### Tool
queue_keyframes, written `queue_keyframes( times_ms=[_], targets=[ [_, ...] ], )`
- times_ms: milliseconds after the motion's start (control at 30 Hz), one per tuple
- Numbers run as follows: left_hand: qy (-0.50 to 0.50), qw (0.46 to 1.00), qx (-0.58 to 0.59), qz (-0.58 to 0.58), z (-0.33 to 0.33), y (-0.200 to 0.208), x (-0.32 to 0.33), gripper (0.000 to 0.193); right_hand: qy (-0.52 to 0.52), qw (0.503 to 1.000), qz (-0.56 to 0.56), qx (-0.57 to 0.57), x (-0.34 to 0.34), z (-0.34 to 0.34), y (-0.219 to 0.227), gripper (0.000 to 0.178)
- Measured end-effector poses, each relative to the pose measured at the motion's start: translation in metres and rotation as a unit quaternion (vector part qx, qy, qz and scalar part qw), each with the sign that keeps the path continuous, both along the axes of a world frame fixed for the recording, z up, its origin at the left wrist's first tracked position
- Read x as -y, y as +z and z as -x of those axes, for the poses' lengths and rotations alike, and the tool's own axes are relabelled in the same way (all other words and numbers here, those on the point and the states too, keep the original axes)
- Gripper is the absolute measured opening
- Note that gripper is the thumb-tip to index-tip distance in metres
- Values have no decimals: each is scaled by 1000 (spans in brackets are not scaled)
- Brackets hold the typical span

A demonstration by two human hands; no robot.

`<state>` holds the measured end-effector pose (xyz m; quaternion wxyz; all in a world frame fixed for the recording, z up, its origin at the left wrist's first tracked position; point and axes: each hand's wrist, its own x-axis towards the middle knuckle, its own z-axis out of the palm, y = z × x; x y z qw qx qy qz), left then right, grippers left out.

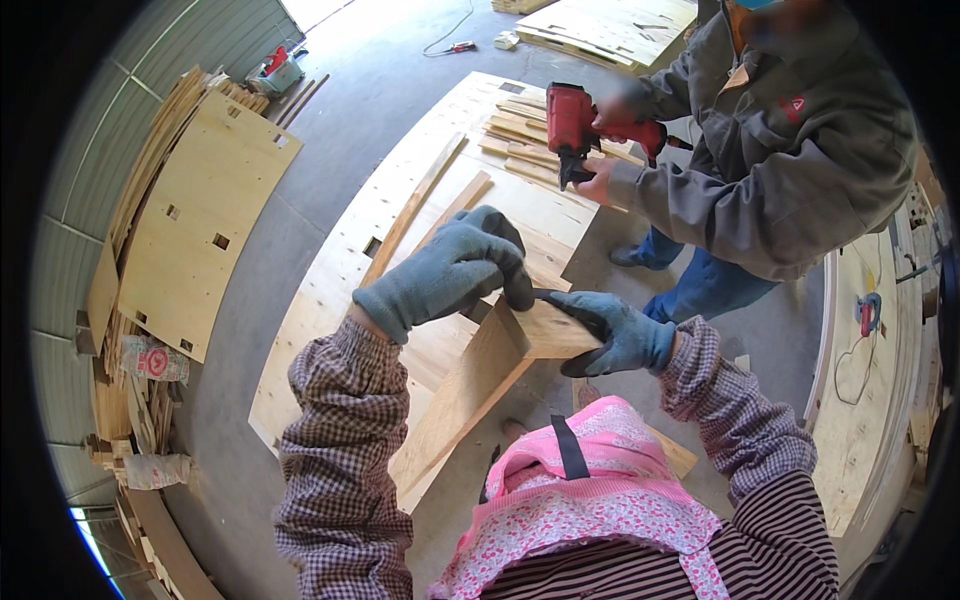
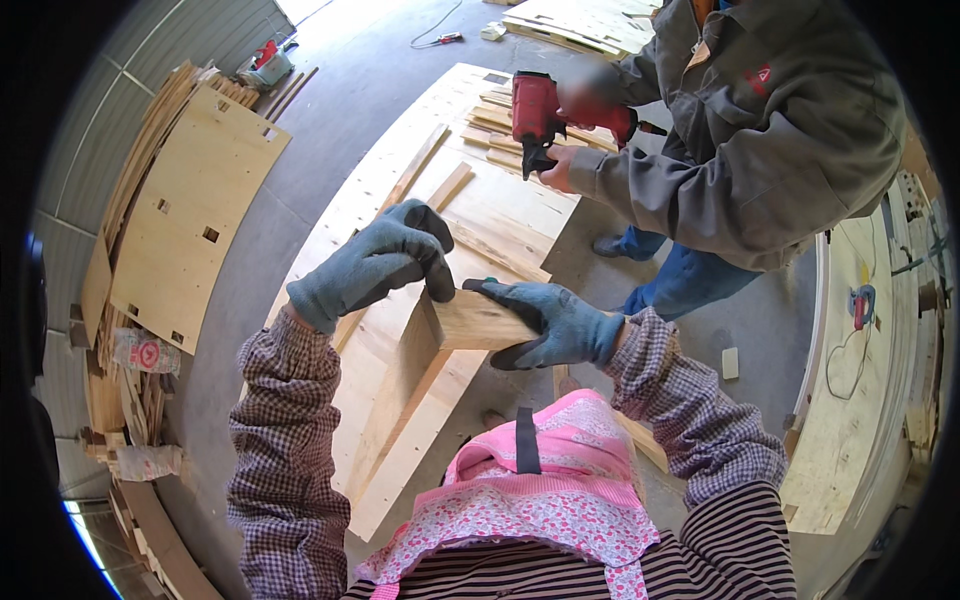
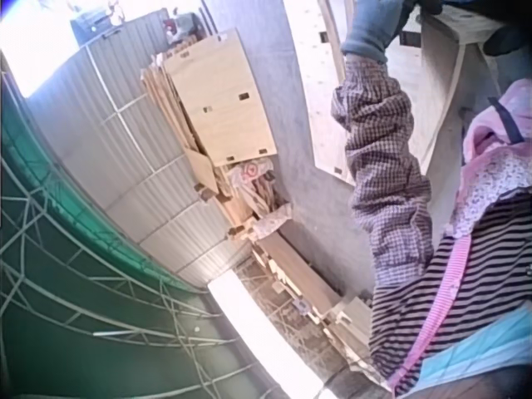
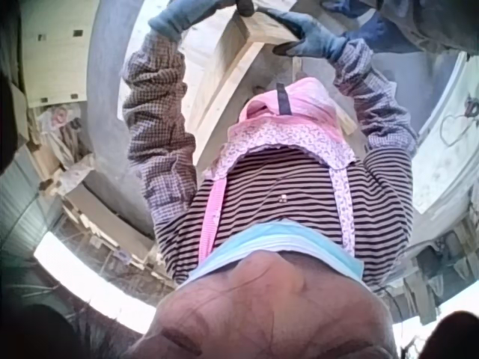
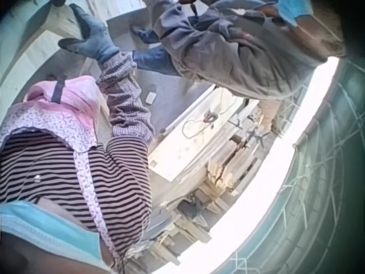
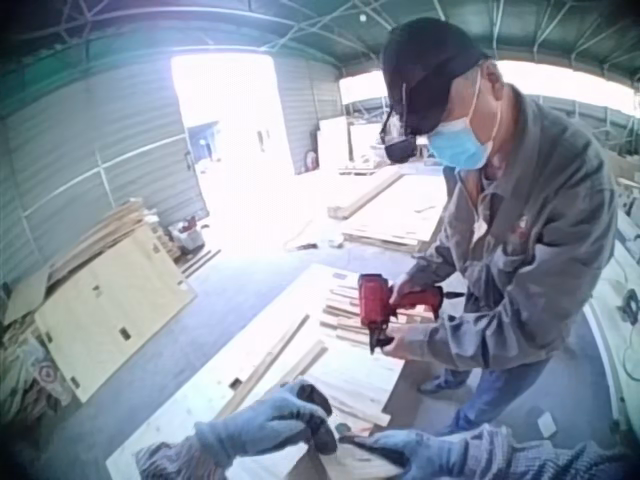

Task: The person positions wooden planks on a large plywood sheet while a coworker uses a nail gun to fasten them. The person hands pieces to the coworker and adjusts the alignment of the frame components during assembly.

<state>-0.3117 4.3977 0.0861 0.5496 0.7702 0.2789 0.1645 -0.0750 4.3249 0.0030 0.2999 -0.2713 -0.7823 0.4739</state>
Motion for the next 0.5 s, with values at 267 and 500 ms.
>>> queue_keyframes(
  times_ms=[267, 500],
  targets=[
    [159, 955, -33, -246, 38, -23, 30, 26, 2, 997, -41, -64, -11, 1, -21, 83],
    [298, 942, -108, -114, 92, -70, 139, 84, 10, 999, -9, -32, -25, -2, -17, 83]
  ],
)
